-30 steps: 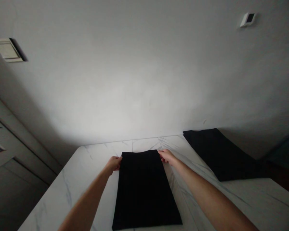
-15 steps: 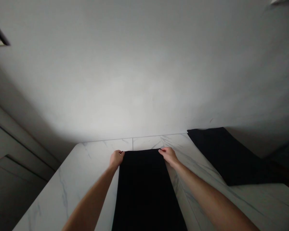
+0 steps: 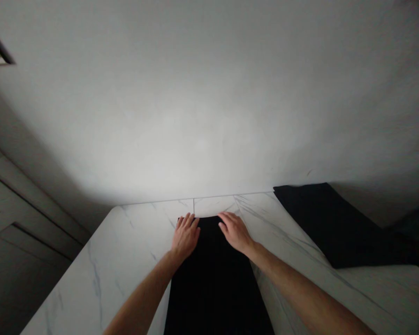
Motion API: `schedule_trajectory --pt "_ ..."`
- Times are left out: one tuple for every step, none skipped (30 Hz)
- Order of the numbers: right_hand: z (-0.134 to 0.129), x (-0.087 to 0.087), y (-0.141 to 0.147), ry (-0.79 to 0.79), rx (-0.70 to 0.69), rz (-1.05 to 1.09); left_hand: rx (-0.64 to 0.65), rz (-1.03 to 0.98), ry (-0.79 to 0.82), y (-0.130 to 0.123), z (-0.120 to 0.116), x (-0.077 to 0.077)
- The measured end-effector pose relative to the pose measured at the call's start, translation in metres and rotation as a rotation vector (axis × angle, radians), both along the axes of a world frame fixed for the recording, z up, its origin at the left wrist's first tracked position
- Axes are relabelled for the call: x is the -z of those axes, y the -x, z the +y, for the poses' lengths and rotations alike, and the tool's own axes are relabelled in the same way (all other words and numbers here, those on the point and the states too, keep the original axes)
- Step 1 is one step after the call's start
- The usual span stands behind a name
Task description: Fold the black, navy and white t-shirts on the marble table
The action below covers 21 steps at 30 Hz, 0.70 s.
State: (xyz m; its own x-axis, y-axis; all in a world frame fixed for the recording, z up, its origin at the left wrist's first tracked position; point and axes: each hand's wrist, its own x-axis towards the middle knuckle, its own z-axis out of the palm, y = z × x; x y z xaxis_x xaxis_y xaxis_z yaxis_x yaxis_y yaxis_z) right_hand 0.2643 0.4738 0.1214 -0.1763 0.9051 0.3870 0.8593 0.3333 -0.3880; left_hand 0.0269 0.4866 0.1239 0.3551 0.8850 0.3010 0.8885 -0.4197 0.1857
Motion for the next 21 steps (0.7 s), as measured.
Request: schedule_trajectory --pt "-0.004 0.001 0.008 0.016 -0.109 -0.082 0.086 0.058 0.018 -0.005 -0.004 0.005" --pt "-0.008 0.003 0.014 0.058 -0.176 -0.156 0.122 0.098 0.047 -0.01 -0.006 0.01" --pt "-0.01 0.006 0.019 0.111 -0.202 -0.213 0.119 0.121 0.081 -0.013 -0.008 0.015" --pt "-0.011 0.009 0.021 0.166 -0.199 -0.251 0.102 0.134 0.117 -0.015 -0.008 0.018" --pt "-0.011 0.012 0.022 0.214 -0.189 -0.275 0.088 0.143 0.146 -0.015 -0.008 0.021" --pt "-0.01 0.015 0.021 0.247 -0.184 -0.289 0.087 0.15 0.163 -0.015 -0.007 0.022" --pt "-0.009 0.017 0.019 0.261 -0.181 -0.297 0.089 0.156 0.168 -0.013 -0.006 0.022" --pt "-0.008 0.019 0.016 0.257 -0.176 -0.301 0.081 0.158 0.161 -0.01 -0.006 0.021" --pt "-0.006 0.02 0.012 0.247 -0.161 -0.302 0.063 0.159 0.151 -0.007 -0.006 0.02" --pt "-0.005 0.02 0.008 0.24 -0.138 -0.301 0.037 0.157 0.143 -0.004 -0.006 0.019" --pt "-0.005 0.021 0.005 0.237 -0.11 -0.298 0.008 0.155 0.138 -0.001 -0.007 0.019" --pt "-0.004 0.021 0.003 0.24 -0.083 -0.296 -0.016 0.153 0.138 0.001 -0.007 0.019" --pt "-0.004 0.022 0.001 0.249 -0.063 -0.297 -0.03 0.154 0.143 0.003 -0.008 0.019" --pt "-0.004 0.022 0.0 0.26 -0.053 -0.299 -0.03 0.157 0.151 0.004 -0.007 0.02" --pt "-0.004 0.022 -0.001 0.267 -0.05 -0.302 -0.027 0.16 0.156 0.005 -0.007 0.02" --pt "-0.004 0.023 0.0 0.267 -0.048 -0.305 -0.025 0.162 0.158 0.004 -0.005 0.02" --pt "-0.004 0.023 0.0 0.264 -0.046 -0.305 -0.024 0.164 0.162 0.003 -0.004 0.018" --pt "-0.004 0.024 0.0 0.262 -0.044 -0.304 -0.023 0.165 0.168 0.001 -0.003 0.016" --pt "-0.004 0.024 0.0 0.263 -0.044 -0.303 -0.025 0.165 0.173 0.0 -0.004 0.013" --pt "-0.004 0.025 0.0 0.269 -0.043 -0.303 -0.029 0.161 0.177 0.0 -0.007 0.009" --pt "-0.004 0.025 -0.001 0.281 -0.043 -0.306 -0.036 0.156 0.182 0.001 -0.013 0.005"
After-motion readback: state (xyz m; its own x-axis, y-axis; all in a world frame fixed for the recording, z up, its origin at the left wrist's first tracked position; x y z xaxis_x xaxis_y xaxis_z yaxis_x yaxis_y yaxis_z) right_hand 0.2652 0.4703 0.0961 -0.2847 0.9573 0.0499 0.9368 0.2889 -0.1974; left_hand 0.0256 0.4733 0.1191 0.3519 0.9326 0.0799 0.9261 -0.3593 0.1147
